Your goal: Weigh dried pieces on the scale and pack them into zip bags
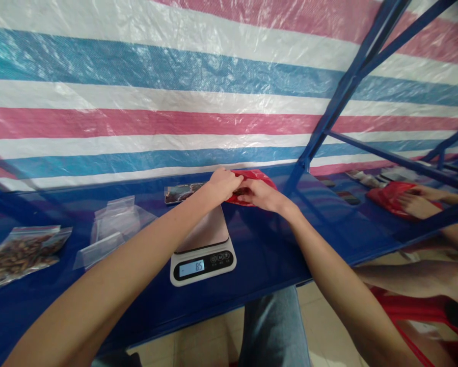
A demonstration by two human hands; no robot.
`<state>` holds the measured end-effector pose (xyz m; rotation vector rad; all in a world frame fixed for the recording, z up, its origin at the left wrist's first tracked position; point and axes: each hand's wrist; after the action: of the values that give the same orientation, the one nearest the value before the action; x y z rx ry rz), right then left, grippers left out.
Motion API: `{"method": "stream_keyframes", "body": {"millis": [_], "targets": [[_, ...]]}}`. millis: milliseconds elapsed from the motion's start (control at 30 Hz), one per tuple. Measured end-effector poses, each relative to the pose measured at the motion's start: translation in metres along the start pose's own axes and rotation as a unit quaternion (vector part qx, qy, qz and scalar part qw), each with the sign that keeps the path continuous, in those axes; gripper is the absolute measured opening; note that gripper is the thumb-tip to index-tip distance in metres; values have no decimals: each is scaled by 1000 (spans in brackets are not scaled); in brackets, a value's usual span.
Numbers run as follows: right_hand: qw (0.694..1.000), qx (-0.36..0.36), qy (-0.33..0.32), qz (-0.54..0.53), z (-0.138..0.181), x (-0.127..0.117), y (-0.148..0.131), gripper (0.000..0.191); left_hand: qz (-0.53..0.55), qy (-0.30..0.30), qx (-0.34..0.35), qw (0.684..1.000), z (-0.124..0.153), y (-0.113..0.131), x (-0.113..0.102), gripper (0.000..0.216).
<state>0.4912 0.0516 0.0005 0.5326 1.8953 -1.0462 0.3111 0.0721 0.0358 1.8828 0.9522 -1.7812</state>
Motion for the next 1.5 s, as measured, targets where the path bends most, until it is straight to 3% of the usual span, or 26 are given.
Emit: {"method": "stream_keyframes", "body": {"millis": [167,333,567,833,1033,1267,1500], "targets": [[999,16,20,23,2,-3,-7,36,6,-21,-1,1000,8,-4,-4,35],[996,49,24,67,1,1,-5,34,20,-31,2,999,6,1,-4,21],[991,87,45,94,-3,7,-8,25,30,-17,-1,999,2,4,-1,22],[994,70,26,84,-1,5,-3,15,32,10,-3,999,5,1,-6,20],[989,99,46,104,-4,14,-11,21,33,45,-25,998,7,4,-18,22],[992,79,53,84,-6,15,-8,16,55,90,-50,993,11,2,-21,31],[992,80,83,60,-8,14,5,19,75,78,-36,993,16,11,-16,24]]}}
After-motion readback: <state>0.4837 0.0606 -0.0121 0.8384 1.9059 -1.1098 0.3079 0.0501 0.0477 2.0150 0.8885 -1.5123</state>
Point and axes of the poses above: each hand's wrist, its own z-axis away from the middle knuckle, its own x-axis out of the palm, y = z × x, and after that the axes turned 7 degrees about y, right-handed
